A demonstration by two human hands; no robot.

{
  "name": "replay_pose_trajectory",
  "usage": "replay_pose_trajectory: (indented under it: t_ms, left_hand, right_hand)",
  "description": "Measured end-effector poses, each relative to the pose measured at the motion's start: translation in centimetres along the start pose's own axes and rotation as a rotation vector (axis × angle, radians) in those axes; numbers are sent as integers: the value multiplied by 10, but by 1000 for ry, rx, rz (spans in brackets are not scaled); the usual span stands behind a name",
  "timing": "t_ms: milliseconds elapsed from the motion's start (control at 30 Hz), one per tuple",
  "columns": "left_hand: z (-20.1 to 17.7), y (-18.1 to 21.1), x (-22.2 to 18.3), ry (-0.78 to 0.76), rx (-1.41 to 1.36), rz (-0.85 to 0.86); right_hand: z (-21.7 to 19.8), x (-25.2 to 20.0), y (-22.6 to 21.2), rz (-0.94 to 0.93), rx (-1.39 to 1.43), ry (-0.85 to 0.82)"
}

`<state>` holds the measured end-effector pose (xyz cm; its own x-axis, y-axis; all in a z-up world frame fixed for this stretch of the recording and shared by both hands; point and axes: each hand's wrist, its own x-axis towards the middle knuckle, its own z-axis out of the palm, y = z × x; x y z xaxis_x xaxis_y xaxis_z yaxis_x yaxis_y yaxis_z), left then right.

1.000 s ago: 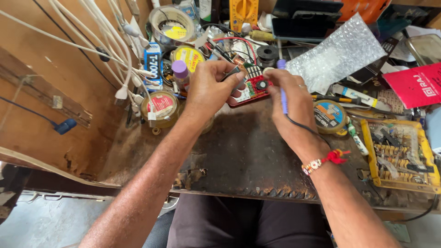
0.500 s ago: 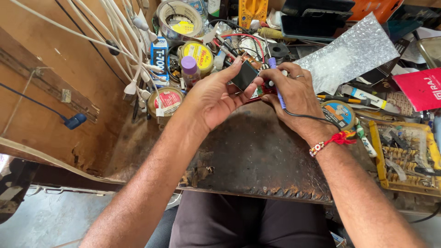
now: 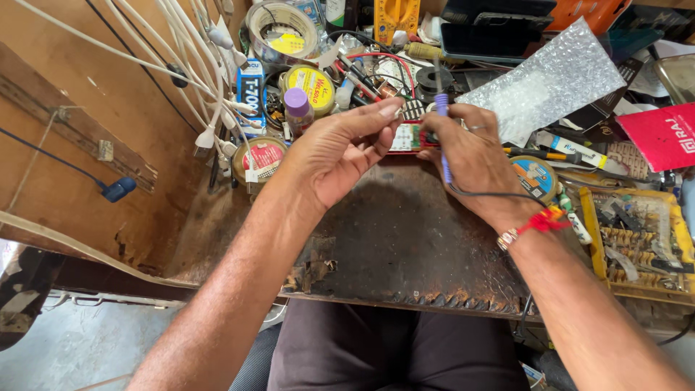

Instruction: The person uses a soldering iron to attach or repair components on the motherboard of a mobile phone on a workbench.

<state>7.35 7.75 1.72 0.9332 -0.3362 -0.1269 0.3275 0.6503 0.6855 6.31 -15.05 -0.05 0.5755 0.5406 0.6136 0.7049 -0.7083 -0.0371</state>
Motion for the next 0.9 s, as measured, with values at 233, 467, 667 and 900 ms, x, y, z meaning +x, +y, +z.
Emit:
replay_pose_trajectory:
  t_ms: [233,467,667,900]
  left_hand:
    - [12,-10,-4,18,435,153]
    - [15,-28,9,170,1076,273]
    - [22,-31,15,230,1346,396]
    - [20,-38,28,294,1451,385]
  right_hand:
    - [-22,-19,-18,58,18,-93]
    - [-30,-23,-28,198,119,3]
    - [-29,-30,-32,282,145,59]
    - [-23,-35,-33,304,168,72]
